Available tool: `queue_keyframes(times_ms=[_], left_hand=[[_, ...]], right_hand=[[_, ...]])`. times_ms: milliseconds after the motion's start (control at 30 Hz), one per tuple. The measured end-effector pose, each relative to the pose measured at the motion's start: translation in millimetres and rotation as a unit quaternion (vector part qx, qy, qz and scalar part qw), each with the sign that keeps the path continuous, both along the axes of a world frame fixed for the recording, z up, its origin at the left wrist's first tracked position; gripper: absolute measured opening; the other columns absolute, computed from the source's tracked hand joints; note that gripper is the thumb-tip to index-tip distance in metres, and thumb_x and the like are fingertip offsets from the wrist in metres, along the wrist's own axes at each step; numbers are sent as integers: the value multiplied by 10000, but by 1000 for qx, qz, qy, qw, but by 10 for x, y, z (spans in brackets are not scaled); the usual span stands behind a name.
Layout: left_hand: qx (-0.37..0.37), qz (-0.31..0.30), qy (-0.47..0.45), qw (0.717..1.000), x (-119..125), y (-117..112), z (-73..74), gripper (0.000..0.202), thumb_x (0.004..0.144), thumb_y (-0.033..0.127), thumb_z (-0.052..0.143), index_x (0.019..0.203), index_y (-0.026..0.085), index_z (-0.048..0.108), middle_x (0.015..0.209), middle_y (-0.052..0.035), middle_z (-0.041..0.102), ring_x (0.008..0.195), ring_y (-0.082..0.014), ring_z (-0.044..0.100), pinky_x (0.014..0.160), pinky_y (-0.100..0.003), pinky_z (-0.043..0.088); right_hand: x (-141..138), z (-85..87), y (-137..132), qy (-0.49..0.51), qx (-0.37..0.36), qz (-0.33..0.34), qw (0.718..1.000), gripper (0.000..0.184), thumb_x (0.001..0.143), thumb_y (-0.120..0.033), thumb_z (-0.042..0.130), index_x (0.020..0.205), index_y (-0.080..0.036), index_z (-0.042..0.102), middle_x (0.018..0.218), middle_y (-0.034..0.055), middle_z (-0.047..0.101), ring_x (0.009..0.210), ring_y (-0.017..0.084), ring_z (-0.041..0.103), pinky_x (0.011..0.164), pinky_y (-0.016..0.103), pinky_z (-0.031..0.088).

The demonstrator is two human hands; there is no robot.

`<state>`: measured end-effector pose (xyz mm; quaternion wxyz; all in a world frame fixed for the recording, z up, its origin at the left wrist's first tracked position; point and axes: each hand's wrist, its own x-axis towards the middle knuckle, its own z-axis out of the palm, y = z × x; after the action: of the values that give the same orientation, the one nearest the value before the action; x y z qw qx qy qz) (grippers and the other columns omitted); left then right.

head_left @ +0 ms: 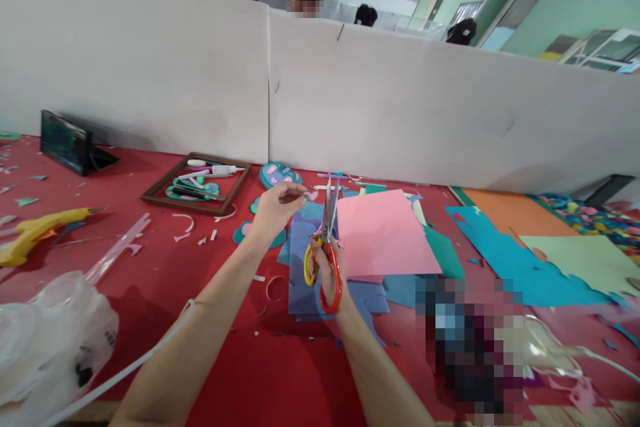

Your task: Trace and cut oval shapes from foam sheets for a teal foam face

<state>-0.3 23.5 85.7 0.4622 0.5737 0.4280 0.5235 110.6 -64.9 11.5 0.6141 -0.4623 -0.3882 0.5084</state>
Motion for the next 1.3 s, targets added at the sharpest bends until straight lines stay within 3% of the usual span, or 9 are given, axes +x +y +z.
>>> queue_keyframes(times_ms=[267, 500, 667, 833, 933, 1133, 1200, 1300], left_hand=[[-5, 11, -8, 1000, 22, -16, -4, 171, 615, 247, 688, 746, 184, 598, 779, -11, 682, 798, -165, 658, 778, -306, 524], [-44, -15, -44, 998, 37, -26, 20, 270, 615, 250, 670, 877, 185, 658, 818, -24, 704, 819, -165, 658, 784, -298, 514], [-72, -47, -85, 993, 43, -41, 47, 85, 640, 257, 627, 699, 197, 617, 764, -6, 681, 826, -153, 642, 844, -304, 484], [-56, -126, -93, 986, -4, -40, 24, 102, 666, 287, 651, 686, 206, 592, 950, -41, 699, 958, -176, 635, 882, -319, 466], [-16, -197, -60, 978, -63, 0, -38, 139, 660, 304, 710, 654, 202, 617, 1077, -78, 688, 1039, -212, 620, 906, -336, 458], [-21, -367, 49, 929, -130, 67, -145, 102, 673, 289, 728, 668, 199, 680, 1156, -97, 658, 1066, -222, 614, 894, -345, 481], [-29, -388, 71, 918, -120, 64, -164, 90, 682, 288, 720, 691, 203, 693, 1170, -91, 651, 1049, -213, 619, 907, -355, 484], [-27, -374, 89, 923, -101, 66, -189, 97, 686, 303, 712, 682, 207, 694, 1161, -86, 657, 1046, -217, 619, 911, -363, 487]], right_hand=[[-4, -51, 27, 15, -3, 3, 1000, 361, 779, -541, 652, 893, -227, 515, 494, -94, 445, 378, 74, 400, 330, 180, 313], [4, -56, 27, 7, -3, -1, 1000, 360, 781, -542, 651, 888, -226, 517, 492, -97, 432, 374, 69, 382, 337, 178, 322], [-18, -24, 20, 15, 2, -8, 1000, 346, 780, -529, 653, 882, -232, 510, 507, -92, 440, 383, 72, 384, 347, 183, 342], [-23, -30, 18, 9, 9, -12, 1000, 295, 812, -515, 614, 837, -244, 499, 498, -87, 430, 376, 85, 377, 318, 195, 303], [11, -7, 21, 10, 22, -22, 999, 301, 794, -504, 637, 828, -231, 514, 529, -84, 454, 408, 82, 418, 372, 203, 365], [119, 68, 59, 62, 36, -33, 997, 341, 718, -477, 714, 850, -202, 560, 640, -47, 555, 530, 107, 557, 485, 239, 478], [135, 68, 80, 68, 39, -39, 996, 328, 714, -458, 723, 857, -204, 572, 656, -40, 572, 579, 125, 592, 508, 248, 496], [119, 54, 105, 75, 26, -44, 996, 367, 668, -459, 755, 867, -205, 582, 694, -26, 610, 578, 131, 593, 478, 247, 493]])
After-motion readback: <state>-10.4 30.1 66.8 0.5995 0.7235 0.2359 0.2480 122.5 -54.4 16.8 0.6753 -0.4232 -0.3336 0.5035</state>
